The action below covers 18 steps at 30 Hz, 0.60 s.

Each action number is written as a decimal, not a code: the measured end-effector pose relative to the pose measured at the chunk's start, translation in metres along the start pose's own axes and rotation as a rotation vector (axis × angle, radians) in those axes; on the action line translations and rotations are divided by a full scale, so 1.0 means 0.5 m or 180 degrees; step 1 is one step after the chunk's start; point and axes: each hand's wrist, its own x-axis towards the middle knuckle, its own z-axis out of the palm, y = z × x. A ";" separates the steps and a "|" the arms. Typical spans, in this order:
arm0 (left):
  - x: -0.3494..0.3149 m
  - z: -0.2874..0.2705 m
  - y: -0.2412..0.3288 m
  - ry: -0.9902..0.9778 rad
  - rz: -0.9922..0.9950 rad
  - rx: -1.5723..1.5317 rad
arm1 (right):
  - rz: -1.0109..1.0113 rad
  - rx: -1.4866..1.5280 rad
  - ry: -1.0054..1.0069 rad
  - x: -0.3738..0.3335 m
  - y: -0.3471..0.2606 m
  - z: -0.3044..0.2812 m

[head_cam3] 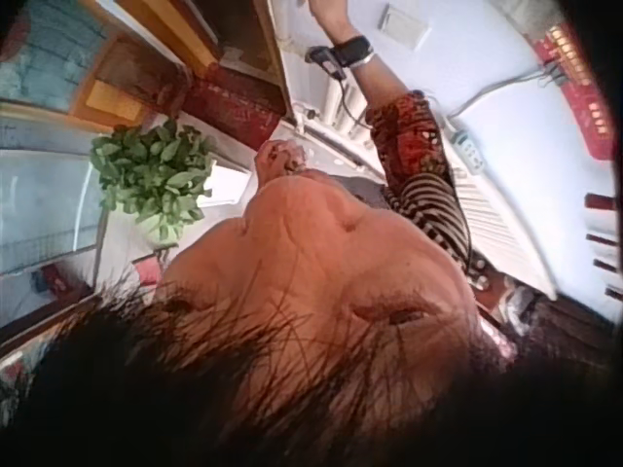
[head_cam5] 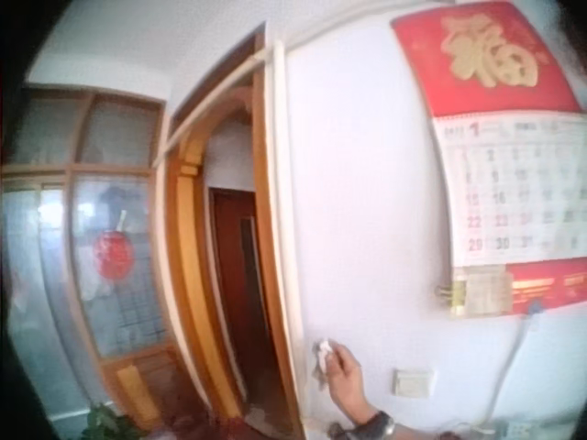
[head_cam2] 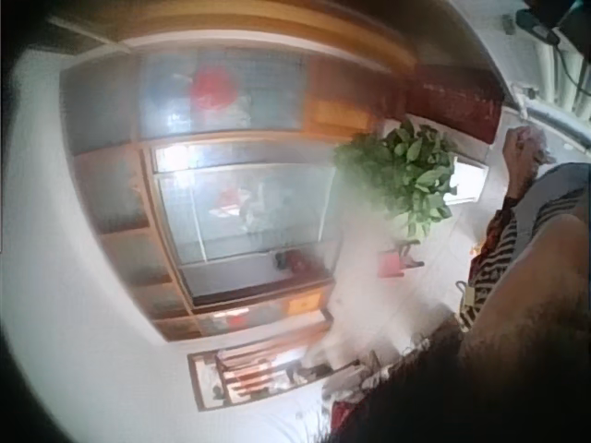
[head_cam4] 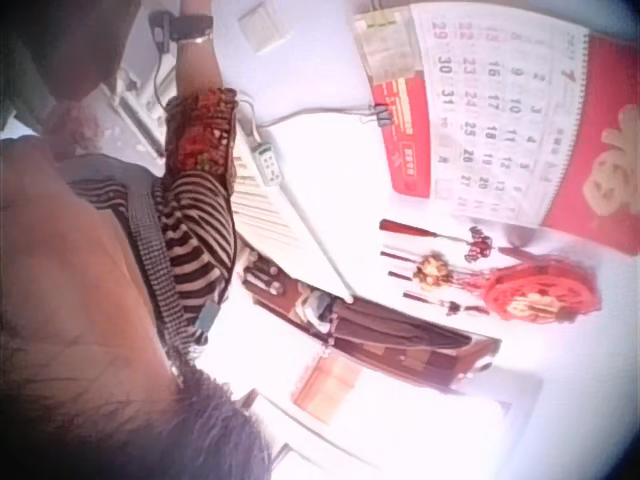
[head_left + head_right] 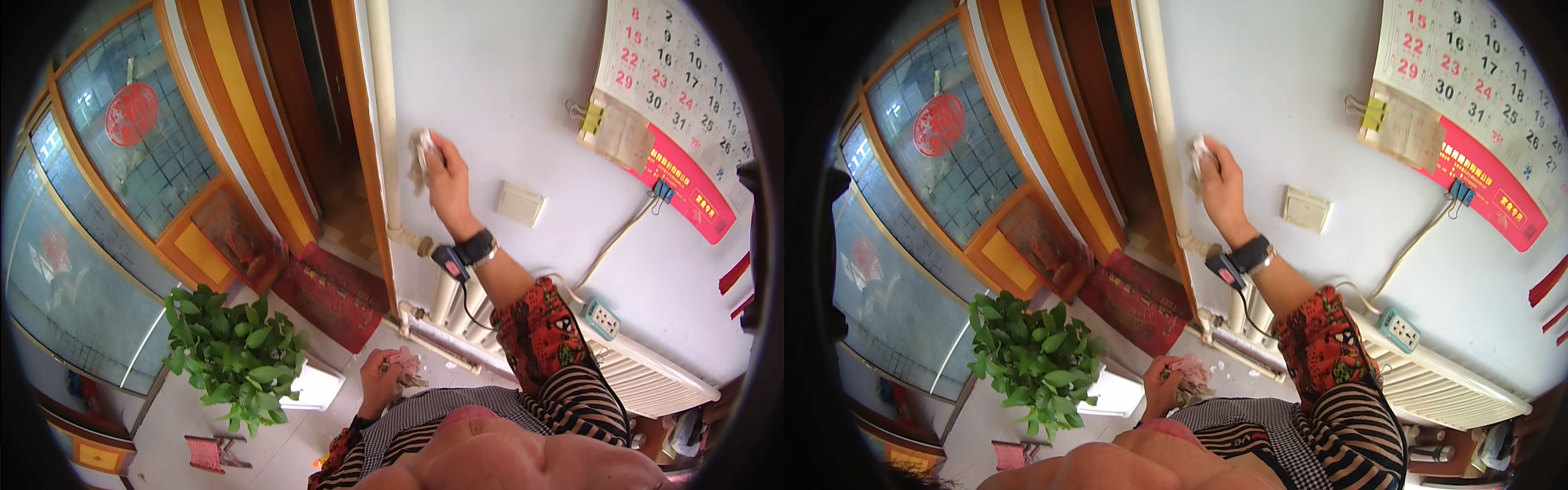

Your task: The person wipes a window frame and glass with a cloth, then moves to wipe a wall-mounted radiator and an electrical outlet strip. The person uses two cloths to clean the surfaces in a home setting.

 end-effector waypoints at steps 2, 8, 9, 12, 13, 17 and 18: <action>0.024 -0.019 0.002 0.0010 0.0232 0.0092 | -0.1092 -0.0012 0.0225 0.120 -0.066 0.057; 0.086 -0.093 0.021 0.0113 0.0325 0.0262 | -0.2305 -0.0469 0.1135 0.458 -0.296 0.206; 0.092 -0.105 0.023 0.0135 0.0321 0.0267 | -0.2442 -0.0700 0.1217 0.489 -0.322 0.227; 0.107 -0.127 0.015 0.0295 0.0275 0.0154 | -0.2412 -0.1344 0.1364 0.526 -0.345 0.263; 0.110 -0.132 0.008 0.0325 0.0304 0.0106 | -0.2406 -0.1535 0.1349 0.519 -0.333 0.260; 0.120 -0.138 -0.024 0.0327 0.0319 -0.0032 | -0.2177 -0.1842 0.1246 0.445 -0.242 0.238; 0.122 -0.138 -0.029 0.0285 0.0301 -0.0009 | -0.2136 -0.1867 0.1231 0.415 -0.213 0.233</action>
